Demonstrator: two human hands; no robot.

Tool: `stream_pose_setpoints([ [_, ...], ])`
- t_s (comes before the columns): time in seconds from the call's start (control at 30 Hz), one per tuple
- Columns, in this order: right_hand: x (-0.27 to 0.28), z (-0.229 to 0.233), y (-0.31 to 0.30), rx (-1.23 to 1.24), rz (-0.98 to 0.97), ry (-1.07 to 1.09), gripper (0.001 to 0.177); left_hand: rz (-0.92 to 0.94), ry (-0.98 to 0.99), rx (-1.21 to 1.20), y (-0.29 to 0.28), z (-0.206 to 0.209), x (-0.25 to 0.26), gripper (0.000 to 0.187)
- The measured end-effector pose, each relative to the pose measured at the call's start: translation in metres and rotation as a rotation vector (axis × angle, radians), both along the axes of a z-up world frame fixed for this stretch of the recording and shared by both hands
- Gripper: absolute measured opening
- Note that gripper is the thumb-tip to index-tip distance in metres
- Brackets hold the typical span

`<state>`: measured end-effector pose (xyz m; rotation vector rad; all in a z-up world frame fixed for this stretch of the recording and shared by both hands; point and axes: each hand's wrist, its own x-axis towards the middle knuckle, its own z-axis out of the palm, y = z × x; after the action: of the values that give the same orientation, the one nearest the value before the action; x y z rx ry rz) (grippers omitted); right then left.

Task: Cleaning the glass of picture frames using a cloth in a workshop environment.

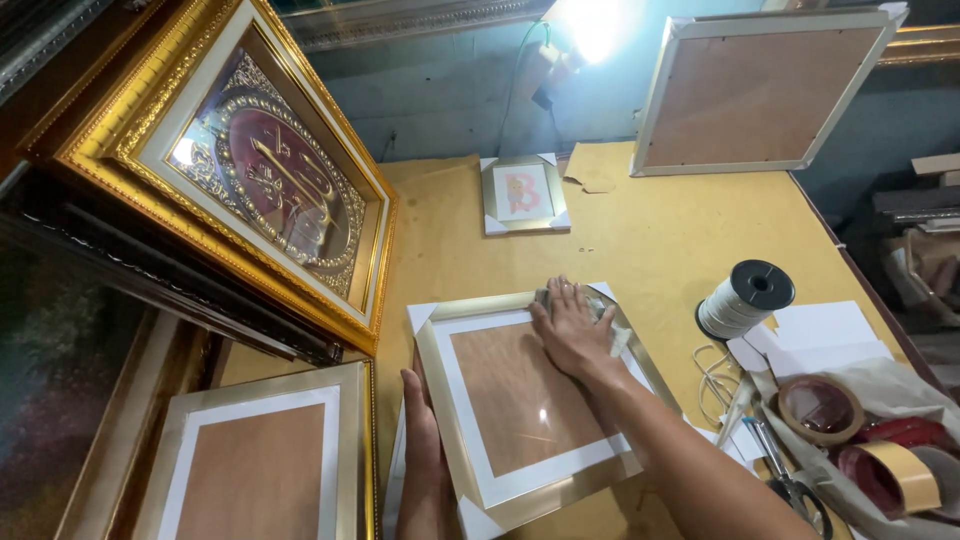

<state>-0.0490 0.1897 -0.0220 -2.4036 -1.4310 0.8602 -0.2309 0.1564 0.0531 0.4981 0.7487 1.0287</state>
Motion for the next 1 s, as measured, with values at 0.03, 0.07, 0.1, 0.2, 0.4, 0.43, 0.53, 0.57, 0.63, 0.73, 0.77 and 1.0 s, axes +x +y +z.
stream_pose_setpoints([
  [0.03,-0.004,0.001,0.003,-0.002,0.000,0.000,0.075,0.000,0.000,-0.002,0.001,-0.004,-0.002,0.070],
  [0.07,-0.009,0.002,0.005,-0.037,-0.052,0.030,0.073,-0.034,0.066,-0.129,0.001,-0.008,-0.004,0.070],
  [0.1,-0.013,0.002,0.008,-0.069,-0.102,0.059,0.071,-0.069,0.130,-0.253,0.001,-0.012,-0.006,0.072],
  [0.2,-0.055,-0.008,0.012,0.099,0.119,0.037,0.068,0.033,-0.013,-0.142,0.003,-0.034,-0.002,0.060],
  [0.4,-0.075,0.033,0.010,0.139,0.297,0.127,0.068,0.096,-0.084,-0.078,0.003,-0.025,0.000,0.061],
  [0.43,-0.055,0.015,0.014,0.141,0.298,0.126,0.068,0.097,-0.085,-0.075,0.004,-0.025,0.000,0.061],
  [0.53,-0.005,-0.022,0.018,0.027,0.176,-0.112,0.065,0.056,-0.069,-0.039,0.005,-0.024,-0.004,0.065],
  [0.57,0.007,-0.023,0.011,0.036,0.000,-0.030,0.065,0.036,-0.010,-0.084,0.004,-0.021,-0.006,0.067],
  [0.63,0.021,-0.026,0.001,0.044,-0.171,0.051,0.069,0.018,0.046,-0.131,0.004,-0.018,-0.009,0.069],
  [0.73,0.014,-0.038,-0.009,0.004,-0.171,0.021,0.078,0.005,0.065,-0.245,0.003,-0.026,-0.013,0.071],
  [0.77,0.005,-0.043,-0.010,0.006,-0.221,0.062,0.074,0.008,0.045,-0.246,0.005,-0.033,-0.015,0.074],
  [1.0,-0.099,0.020,-0.058,0.129,0.241,0.096,0.058,0.089,-0.595,-0.310,0.012,-0.087,-0.013,0.067],
])
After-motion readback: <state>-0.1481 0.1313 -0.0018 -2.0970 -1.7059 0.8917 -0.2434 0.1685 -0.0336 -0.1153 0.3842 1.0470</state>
